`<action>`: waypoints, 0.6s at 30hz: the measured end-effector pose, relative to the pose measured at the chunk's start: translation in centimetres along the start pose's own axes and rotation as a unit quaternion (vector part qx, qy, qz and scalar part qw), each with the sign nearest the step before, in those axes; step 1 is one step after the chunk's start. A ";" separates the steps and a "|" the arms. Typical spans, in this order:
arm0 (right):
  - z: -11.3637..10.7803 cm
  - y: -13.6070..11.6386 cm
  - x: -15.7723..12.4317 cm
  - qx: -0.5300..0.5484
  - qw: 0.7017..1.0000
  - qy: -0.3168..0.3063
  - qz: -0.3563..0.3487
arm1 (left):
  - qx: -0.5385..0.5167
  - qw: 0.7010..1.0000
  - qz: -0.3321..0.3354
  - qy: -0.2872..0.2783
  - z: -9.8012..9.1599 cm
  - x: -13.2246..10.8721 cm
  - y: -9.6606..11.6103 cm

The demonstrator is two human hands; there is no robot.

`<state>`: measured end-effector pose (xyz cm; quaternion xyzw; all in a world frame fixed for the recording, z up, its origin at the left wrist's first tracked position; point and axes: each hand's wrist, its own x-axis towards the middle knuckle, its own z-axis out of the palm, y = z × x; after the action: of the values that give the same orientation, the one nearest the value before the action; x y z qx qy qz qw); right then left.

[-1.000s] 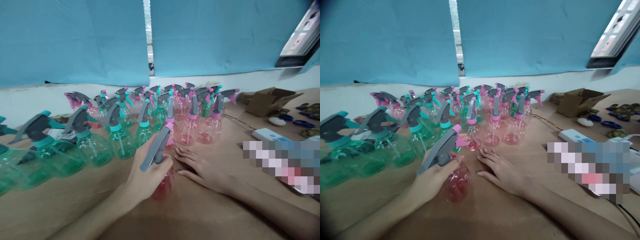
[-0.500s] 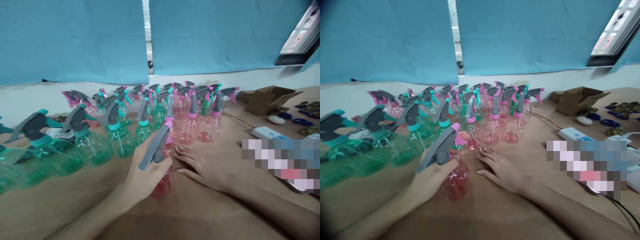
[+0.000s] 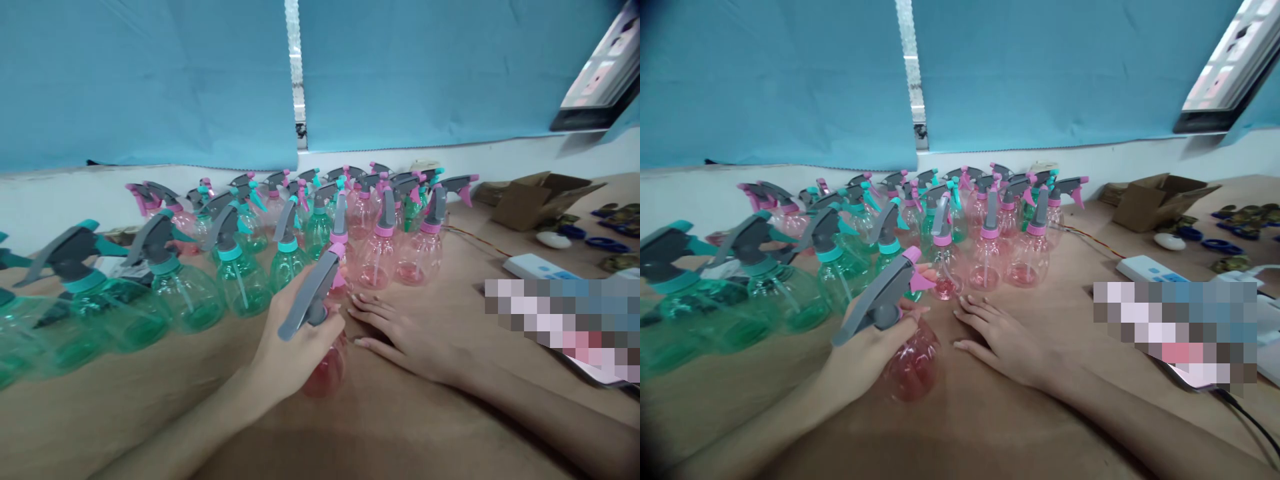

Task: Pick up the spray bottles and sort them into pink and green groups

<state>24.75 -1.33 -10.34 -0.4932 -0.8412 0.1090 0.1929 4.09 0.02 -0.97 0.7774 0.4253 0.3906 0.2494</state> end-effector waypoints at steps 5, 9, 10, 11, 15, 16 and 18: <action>0.0 0.0 0.0 -0.005 1.000 -0.008 0.003 | -0.015 1.000 0.005 0.005 0.0 0.1 0.0; 0.1 0.0 0.0 0.001 1.000 -0.002 0.002 | -0.010 1.000 -0.004 0.003 0.1 0.1 -0.1; 0.1 0.0 0.0 0.001 1.000 -0.003 0.002 | -0.010 1.000 -0.004 0.003 0.1 0.0 -0.1; 0.1 0.0 0.0 0.001 1.000 -0.004 0.001 | -0.011 1.000 -0.003 0.002 0.1 0.0 -0.1; 0.3 0.2 0.0 0.002 1.000 0.002 -0.005 | -0.027 1.000 -0.003 -0.006 -0.1 0.1 0.2; 0.3 0.3 0.0 0.005 1.000 0.005 -0.007 | -0.031 0.999 -0.006 -0.009 -0.2 0.2 0.3; 0.3 0.3 -0.1 0.011 1.000 0.010 -0.010 | -0.032 0.999 -0.017 -0.007 -0.3 0.3 0.7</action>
<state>24.85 -1.24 -10.77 -0.4839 -0.8429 0.1110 0.2077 4.25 -0.03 -0.19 0.7645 0.4237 0.3943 0.2839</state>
